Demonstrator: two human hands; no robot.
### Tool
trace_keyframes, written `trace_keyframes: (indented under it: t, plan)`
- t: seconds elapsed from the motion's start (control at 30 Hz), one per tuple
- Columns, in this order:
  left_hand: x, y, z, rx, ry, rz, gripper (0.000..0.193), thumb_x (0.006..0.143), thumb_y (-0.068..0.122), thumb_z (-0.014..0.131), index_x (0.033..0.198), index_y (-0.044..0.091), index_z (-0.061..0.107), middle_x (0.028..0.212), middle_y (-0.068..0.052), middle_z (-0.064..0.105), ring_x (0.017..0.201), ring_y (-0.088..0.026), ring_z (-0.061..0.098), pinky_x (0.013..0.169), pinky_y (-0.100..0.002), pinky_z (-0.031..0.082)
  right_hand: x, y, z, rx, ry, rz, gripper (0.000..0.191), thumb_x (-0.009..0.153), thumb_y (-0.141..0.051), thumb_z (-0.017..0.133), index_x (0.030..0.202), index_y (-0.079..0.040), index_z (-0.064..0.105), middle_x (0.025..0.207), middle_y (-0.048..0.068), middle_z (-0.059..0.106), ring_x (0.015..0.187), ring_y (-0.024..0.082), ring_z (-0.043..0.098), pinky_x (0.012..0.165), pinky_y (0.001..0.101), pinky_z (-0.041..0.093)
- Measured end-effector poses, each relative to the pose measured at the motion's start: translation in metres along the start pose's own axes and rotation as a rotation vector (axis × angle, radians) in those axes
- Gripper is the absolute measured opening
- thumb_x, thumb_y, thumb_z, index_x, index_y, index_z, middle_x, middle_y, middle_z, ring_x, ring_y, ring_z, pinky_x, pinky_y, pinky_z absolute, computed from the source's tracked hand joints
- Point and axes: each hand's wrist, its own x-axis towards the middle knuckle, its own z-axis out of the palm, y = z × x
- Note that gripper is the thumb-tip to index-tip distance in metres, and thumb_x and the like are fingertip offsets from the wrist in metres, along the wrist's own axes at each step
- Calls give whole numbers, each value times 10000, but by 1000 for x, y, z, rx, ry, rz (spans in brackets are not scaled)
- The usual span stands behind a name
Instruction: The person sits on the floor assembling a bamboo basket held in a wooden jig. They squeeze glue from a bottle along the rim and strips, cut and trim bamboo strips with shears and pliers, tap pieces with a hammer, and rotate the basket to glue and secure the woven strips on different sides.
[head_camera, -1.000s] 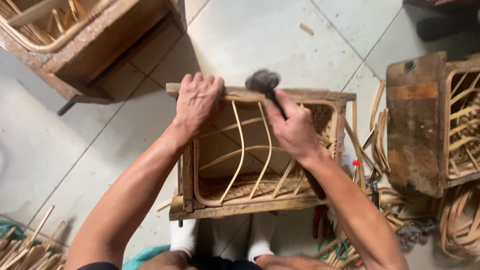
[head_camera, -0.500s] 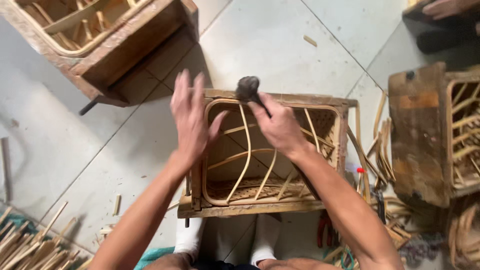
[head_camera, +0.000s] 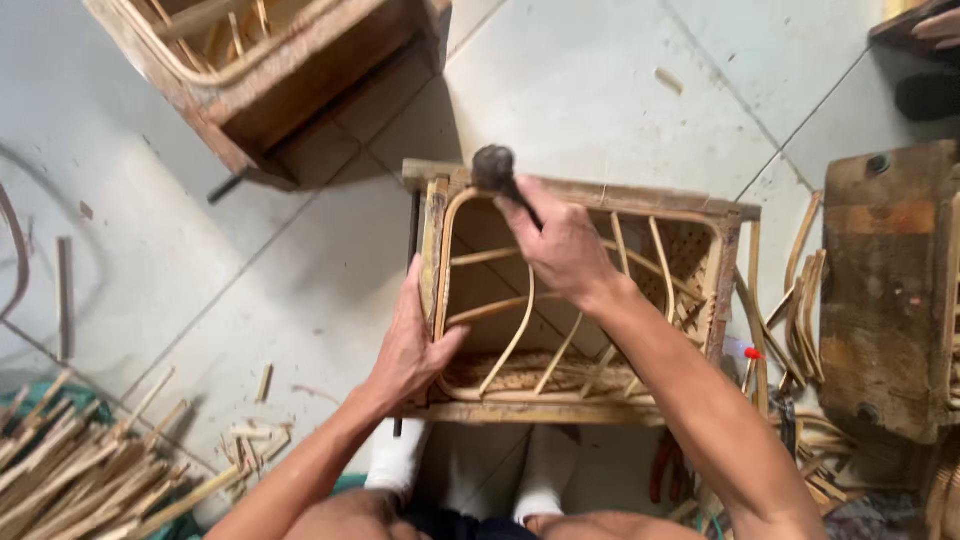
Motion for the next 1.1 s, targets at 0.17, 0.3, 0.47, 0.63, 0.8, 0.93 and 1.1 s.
trace_keyframes:
  t: [0.17,0.3,0.47,0.63,0.8,0.93,1.1]
  plan:
    - [1,0,-1,17,18,-42,1056,781,162,778,1603,22,130,1487,-309,431,1369,-445,460,1141,-471,402,-1,-17,25,-48,-47,-256,337,1141,-242,463,1419,-60,517,791,79,668,522,123,598,456,266,522]
    - [-2,-5,-1,23,7,-58,1063,753,139,757,1607,30,134,1486,-310,425,1366,-450,456,1106,-474,419,-13,-24,40,-125,-124,-203,371,1088,-220,502,1422,-57,516,764,128,701,525,210,640,489,332,541]
    - [-3,-6,1,-2,53,61,1016,765,143,781,1592,27,203,1445,-291,481,1337,-418,510,1102,-444,443,-47,-31,44,-105,-29,-315,359,1074,-181,548,1398,-32,504,958,168,743,689,261,733,590,354,623]
    - [-6,6,-4,-16,2,89,1002,773,153,796,1588,6,231,1408,-258,534,1297,-394,551,1099,-422,443,-99,-34,33,-70,-8,-295,387,996,-150,659,1349,-18,571,1005,237,727,846,373,730,715,438,597]
    - [-35,17,-12,81,73,100,962,815,227,840,1549,-56,285,1471,-309,459,1337,-414,500,1101,-432,409,-205,-1,-9,76,230,-74,351,973,-117,683,1307,-21,633,1008,182,746,832,254,759,715,359,587]
    - [-35,18,-18,246,252,295,666,925,158,754,1507,0,471,1487,-218,542,1398,-363,530,1205,-448,408,-299,20,-8,6,695,462,322,927,-131,672,1230,-25,697,743,149,728,598,203,653,552,361,547]
    - [46,38,-22,656,193,649,643,945,144,780,1504,4,495,1496,-180,555,1462,-343,472,1264,-543,301,-368,-2,28,-91,518,456,286,907,-289,606,1119,-118,697,909,80,779,775,251,761,767,493,533]
